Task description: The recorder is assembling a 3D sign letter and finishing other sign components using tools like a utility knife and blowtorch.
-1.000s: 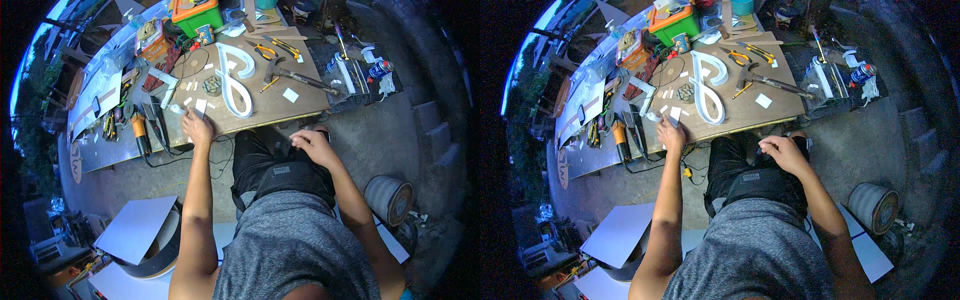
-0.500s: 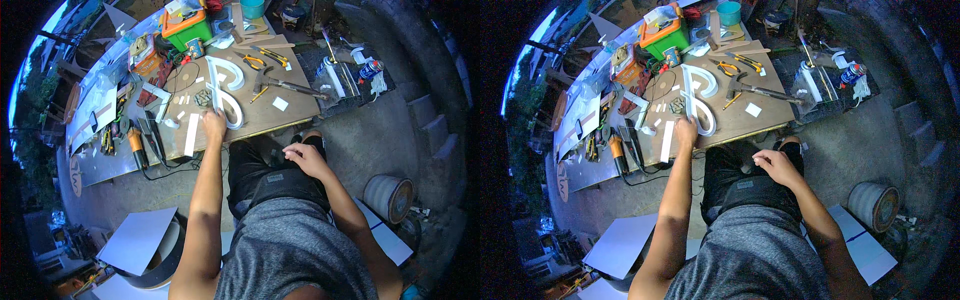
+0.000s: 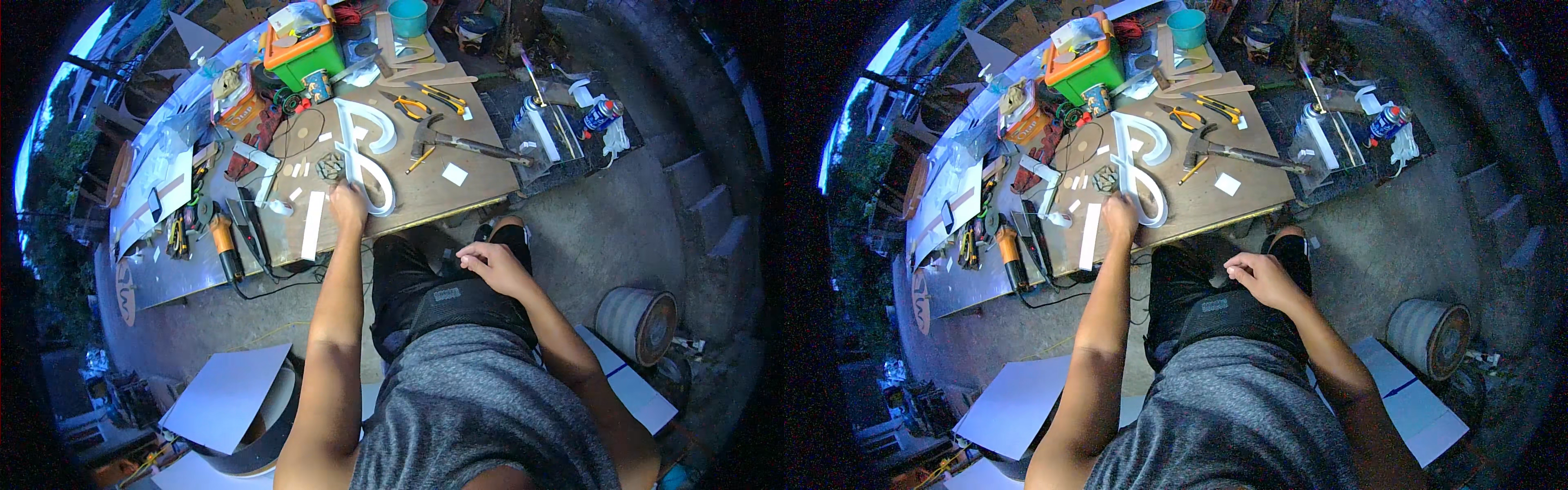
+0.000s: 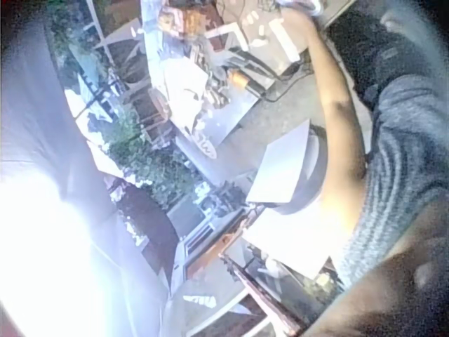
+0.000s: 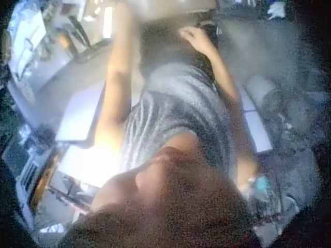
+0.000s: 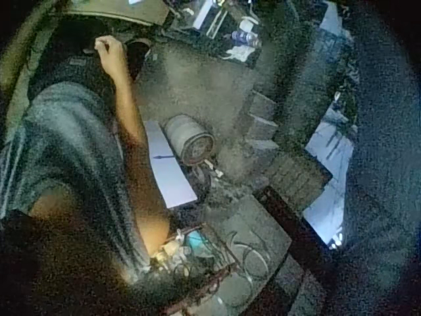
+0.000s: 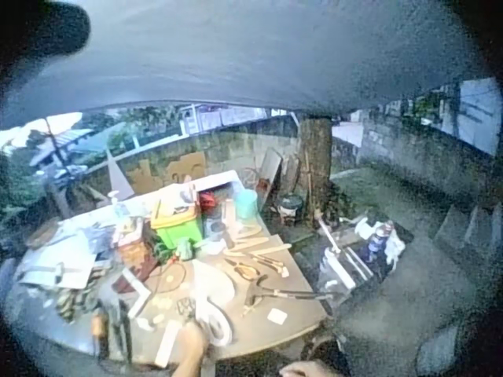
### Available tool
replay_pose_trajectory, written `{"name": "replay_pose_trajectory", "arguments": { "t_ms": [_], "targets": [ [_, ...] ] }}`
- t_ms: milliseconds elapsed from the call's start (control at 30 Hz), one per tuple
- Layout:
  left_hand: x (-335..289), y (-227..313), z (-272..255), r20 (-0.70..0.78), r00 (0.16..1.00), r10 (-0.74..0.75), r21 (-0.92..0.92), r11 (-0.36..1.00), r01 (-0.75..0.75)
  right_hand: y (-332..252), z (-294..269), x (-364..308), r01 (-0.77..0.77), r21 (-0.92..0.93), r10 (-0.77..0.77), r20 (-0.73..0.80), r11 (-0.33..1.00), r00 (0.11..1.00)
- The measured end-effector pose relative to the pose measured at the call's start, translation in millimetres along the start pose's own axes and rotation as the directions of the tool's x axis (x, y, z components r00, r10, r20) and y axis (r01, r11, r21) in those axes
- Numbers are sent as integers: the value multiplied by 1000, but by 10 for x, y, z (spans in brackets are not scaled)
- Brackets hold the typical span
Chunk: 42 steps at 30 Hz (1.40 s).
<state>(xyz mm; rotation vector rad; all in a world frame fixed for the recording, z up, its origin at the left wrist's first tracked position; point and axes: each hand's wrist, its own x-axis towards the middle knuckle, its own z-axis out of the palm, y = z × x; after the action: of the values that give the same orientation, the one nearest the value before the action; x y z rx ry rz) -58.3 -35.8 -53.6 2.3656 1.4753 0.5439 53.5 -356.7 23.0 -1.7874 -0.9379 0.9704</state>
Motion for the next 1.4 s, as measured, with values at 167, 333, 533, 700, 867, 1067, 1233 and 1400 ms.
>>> {"name": "replay_pose_trajectory", "arguments": {
  "t_ms": [167, 333, 533, 700, 867, 1067, 1233, 1400],
  "targets": [
    [38, 70, -75, 66, 996, -56, -16, 998, 57, -19, 2, -9, -19, 13, 19, 15, 1000, 1000],
    [5, 167, -245, -24, 1000, -19, -92, 996, 16, 8, -14, 7, -5, 8, 5, 0, 1000, 1000],
    [-84, 132, -569, -102, 995, 24, -239, 970, -48, -62, -67, 23, 16, 34, -14, -50, 999, 999],
    [-353, 311, -1140, 193, 979, 66, -686, 722, 87, -162, -216, 158, 47, 136, -29, -134, 990, 991],
    [-739, 548, -1413, 553, 810, 196, -813, 340, 472, -633, -364, 349, 243, 119, -217, -196, 963, 956],
    [-1070, 766, -1307, 651, 687, 324, -727, 6, 686, -1111, -369, 442, 395, 58, -364, -288, 917, 886],
    [-1163, 892, -1398, 725, 620, 301, -650, 1, 760, -1215, -422, 423, 462, 7, -437, -316, 887, 842],
    [-1201, 836, -1409, 765, 559, 320, -609, 77, 789, -1242, -443, 311, 463, -48, -455, -299, 885, 839]
  ]
}}
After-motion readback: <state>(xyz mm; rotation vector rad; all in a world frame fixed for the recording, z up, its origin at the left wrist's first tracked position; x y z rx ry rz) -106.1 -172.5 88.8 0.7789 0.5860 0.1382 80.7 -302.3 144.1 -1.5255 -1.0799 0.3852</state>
